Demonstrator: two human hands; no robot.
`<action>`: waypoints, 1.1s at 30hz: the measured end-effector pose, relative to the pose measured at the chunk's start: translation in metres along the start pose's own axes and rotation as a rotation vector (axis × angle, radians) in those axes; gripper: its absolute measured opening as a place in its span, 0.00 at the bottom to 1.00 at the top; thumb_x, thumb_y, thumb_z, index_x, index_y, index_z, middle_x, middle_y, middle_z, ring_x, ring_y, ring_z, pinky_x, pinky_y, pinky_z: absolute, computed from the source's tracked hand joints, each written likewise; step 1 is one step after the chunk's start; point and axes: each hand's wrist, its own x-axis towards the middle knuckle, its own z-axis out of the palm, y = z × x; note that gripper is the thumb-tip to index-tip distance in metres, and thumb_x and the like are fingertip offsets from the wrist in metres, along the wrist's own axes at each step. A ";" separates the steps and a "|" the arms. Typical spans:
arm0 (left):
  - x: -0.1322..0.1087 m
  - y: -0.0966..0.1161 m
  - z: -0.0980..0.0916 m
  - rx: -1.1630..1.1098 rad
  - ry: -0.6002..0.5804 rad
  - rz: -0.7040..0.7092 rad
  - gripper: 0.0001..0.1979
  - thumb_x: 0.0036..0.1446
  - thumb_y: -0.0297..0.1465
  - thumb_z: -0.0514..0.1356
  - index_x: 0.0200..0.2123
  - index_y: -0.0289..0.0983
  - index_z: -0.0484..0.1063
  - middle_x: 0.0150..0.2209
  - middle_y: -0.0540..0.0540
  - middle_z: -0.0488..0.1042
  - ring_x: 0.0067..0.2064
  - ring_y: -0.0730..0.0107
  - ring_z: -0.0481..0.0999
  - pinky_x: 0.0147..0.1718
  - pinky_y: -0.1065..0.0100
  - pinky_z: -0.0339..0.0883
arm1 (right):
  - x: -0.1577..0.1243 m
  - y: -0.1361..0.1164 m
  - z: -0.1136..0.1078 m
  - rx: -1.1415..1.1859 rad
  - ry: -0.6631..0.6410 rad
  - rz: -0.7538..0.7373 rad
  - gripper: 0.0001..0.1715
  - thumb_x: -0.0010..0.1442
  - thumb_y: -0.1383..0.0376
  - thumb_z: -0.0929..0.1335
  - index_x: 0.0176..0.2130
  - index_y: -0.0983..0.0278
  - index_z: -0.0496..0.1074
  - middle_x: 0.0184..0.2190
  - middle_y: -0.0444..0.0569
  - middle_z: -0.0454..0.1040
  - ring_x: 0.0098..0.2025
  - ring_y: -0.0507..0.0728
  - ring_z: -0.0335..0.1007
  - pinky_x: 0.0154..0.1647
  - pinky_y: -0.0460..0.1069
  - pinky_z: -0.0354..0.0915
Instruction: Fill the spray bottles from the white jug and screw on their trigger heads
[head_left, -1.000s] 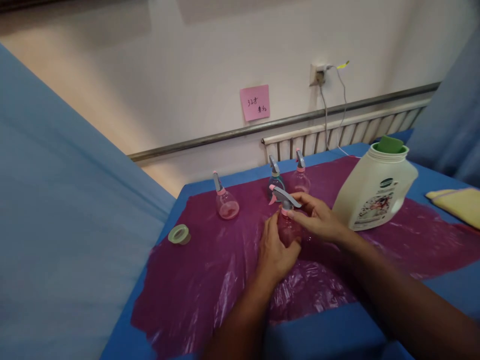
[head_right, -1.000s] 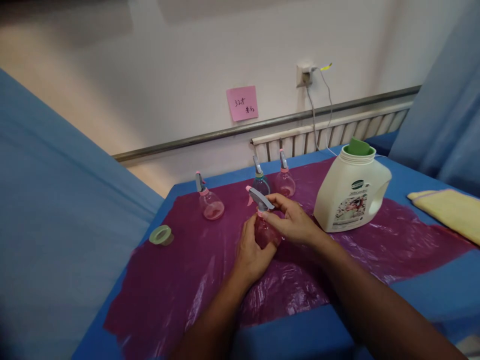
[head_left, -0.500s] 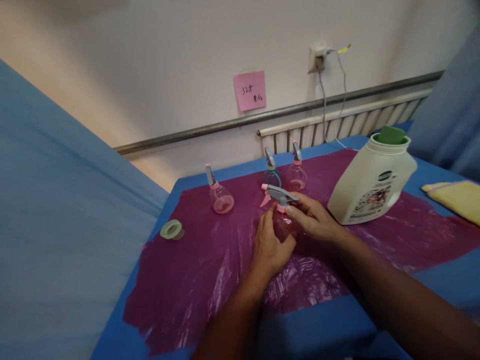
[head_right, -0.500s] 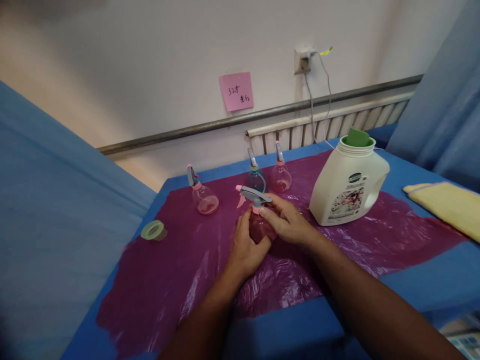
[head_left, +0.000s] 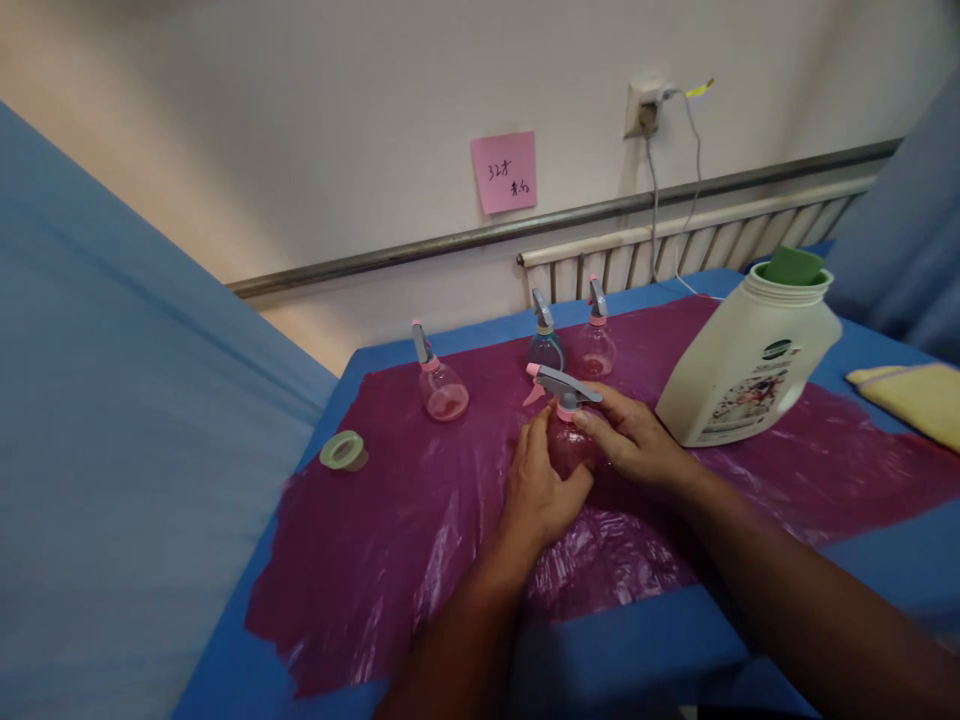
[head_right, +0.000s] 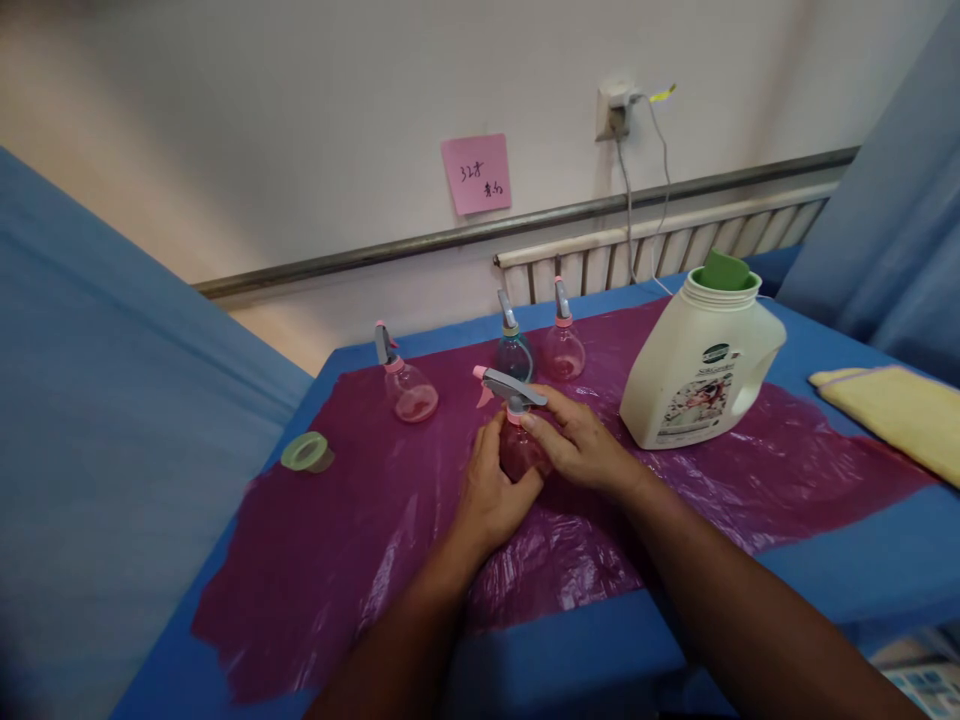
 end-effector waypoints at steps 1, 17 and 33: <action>0.000 0.000 0.000 0.001 -0.001 0.000 0.44 0.59 0.29 0.73 0.76 0.44 0.63 0.69 0.37 0.74 0.72 0.44 0.74 0.73 0.38 0.68 | 0.000 -0.001 0.000 -0.014 -0.006 -0.002 0.22 0.77 0.55 0.71 0.66 0.54 0.78 0.59 0.49 0.85 0.58 0.62 0.83 0.63 0.57 0.75; 0.000 0.005 -0.001 -0.028 -0.006 -0.031 0.38 0.61 0.31 0.73 0.71 0.44 0.66 0.68 0.37 0.74 0.70 0.44 0.76 0.70 0.41 0.70 | -0.006 0.021 0.032 0.217 0.282 0.098 0.17 0.64 0.56 0.81 0.50 0.55 0.79 0.47 0.48 0.85 0.50 0.60 0.84 0.62 0.60 0.77; 0.001 -0.013 0.003 -0.046 0.005 0.203 0.49 0.66 0.31 0.71 0.82 0.50 0.49 0.74 0.37 0.68 0.74 0.48 0.72 0.73 0.42 0.69 | 0.005 0.020 0.044 0.317 0.313 0.173 0.27 0.54 0.51 0.84 0.46 0.57 0.76 0.43 0.48 0.84 0.45 0.60 0.82 0.57 0.60 0.79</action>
